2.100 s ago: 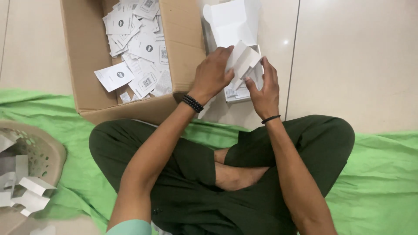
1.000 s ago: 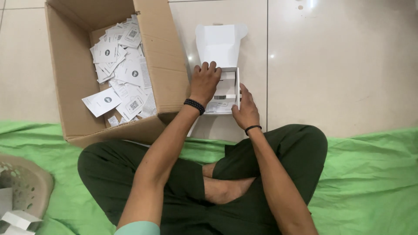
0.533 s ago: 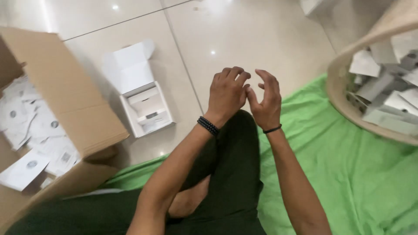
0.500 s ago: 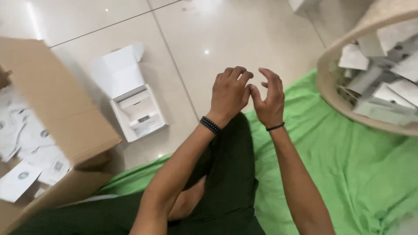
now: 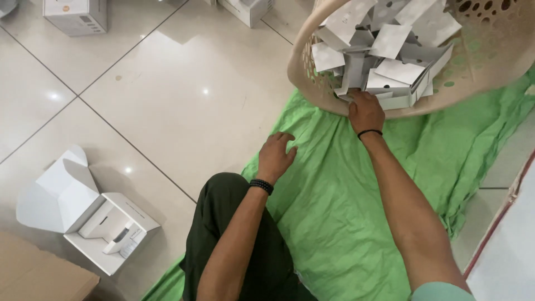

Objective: The person packs items and manuals into white boxes.

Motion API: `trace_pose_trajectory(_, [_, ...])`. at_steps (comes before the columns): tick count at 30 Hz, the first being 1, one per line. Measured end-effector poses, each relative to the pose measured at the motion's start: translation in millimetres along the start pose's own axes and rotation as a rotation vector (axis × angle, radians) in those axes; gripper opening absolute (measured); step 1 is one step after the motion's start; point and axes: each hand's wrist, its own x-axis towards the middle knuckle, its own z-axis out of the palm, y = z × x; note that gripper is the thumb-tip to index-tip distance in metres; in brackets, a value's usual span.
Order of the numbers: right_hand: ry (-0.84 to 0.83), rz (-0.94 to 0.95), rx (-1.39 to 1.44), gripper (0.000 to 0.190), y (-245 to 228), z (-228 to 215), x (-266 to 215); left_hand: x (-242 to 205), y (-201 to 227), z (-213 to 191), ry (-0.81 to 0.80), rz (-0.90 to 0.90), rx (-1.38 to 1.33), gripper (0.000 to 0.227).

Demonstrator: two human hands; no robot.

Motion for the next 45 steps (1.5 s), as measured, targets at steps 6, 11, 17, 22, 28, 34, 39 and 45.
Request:
trace_pose_trajectory(6, [-0.058,-0.016,-0.129,0.028,-26.5,-14.1,15.9,-0.8,-8.2,3.2,0.027,-0.113,-0.066,0.028])
trace_pose_trajectory(11, [-0.077,-0.056,-0.218,0.024,-23.0,-4.1,11.6,-2.9,-4.9,-3.2,-0.015,-0.132,-0.076,0.028])
trace_pose_trajectory(17, [0.247,-0.19,0.006,0.015,-51.4,-39.5,-8.4,-8.5,-4.6,-8.8,0.119,-0.088,-0.139,0.03])
trace_pose_trajectory(22, [0.106,0.167,0.539,0.017,-72.5,-69.3,-23.8,-12.1,12.6,-30.0,0.216,-0.072,-0.233,0.036])
trace_pose_trajectory(28, [-0.213,0.201,1.522,0.026,-146.8,-59.0,-26.3,-41.0,16.9,-119.9,0.264,0.121,-0.587,0.084])
trace_pose_trajectory(34, [-0.706,0.116,1.82,0.029,-268.0,-7.5,-33.9,-115.0,-28.0,-228.5,0.194,0.112,-0.498,0.097])
trace_pose_trajectory(39, [-0.811,-0.081,1.599,0.049,-390.4,15.0,-64.7,-199.7,-65.5,-295.9,0.367,-0.132,-0.253,0.093])
trace_pose_trajectory(45, [-0.837,-0.325,1.37,0.075,-501.5,51.4,-118.5,-281.5,-113.6,-338.2,0.442,-0.272,0.012,0.089])
